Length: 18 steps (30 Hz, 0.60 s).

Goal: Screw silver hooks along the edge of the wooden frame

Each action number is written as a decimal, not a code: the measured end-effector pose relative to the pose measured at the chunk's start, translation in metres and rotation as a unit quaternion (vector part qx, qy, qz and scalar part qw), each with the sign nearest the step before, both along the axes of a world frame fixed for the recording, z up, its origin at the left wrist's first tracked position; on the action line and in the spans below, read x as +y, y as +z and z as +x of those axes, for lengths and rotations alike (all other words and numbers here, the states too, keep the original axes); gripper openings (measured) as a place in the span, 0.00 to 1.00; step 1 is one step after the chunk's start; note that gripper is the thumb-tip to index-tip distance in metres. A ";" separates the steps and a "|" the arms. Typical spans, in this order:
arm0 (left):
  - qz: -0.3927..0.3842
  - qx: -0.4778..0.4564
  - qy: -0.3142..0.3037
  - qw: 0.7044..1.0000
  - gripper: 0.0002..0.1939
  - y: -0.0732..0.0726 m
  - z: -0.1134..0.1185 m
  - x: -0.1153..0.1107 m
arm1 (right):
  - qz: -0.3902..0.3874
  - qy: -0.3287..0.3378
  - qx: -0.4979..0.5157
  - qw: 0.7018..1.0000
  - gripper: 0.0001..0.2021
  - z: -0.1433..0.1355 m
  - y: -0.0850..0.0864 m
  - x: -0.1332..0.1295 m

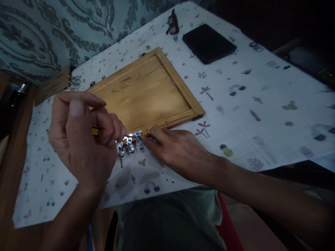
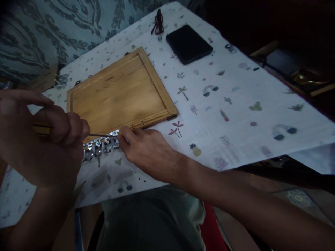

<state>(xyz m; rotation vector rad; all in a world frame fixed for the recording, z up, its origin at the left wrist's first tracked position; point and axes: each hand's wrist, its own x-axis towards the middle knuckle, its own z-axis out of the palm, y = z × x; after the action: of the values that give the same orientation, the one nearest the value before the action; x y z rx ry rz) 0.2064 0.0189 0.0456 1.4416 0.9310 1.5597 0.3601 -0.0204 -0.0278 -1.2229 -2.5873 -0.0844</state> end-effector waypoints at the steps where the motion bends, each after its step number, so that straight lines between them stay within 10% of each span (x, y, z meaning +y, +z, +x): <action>1: 0.004 -0.003 -0.001 1.000 0.15 0.000 0.000 0.000 | -0.001 0.000 0.001 1.000 0.21 0.000 0.000 0.000; 18: -0.013 -0.006 0.030 0.999 0.14 -0.001 0.003 -0.005 | -0.014 0.002 -0.009 1.000 0.20 -0.001 0.002 0.001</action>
<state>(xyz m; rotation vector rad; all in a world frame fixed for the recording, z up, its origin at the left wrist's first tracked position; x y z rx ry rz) 0.2096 0.0140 0.0444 1.3973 0.9914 1.5919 0.3596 -0.0195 -0.0261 -1.2321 -2.6141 -0.0594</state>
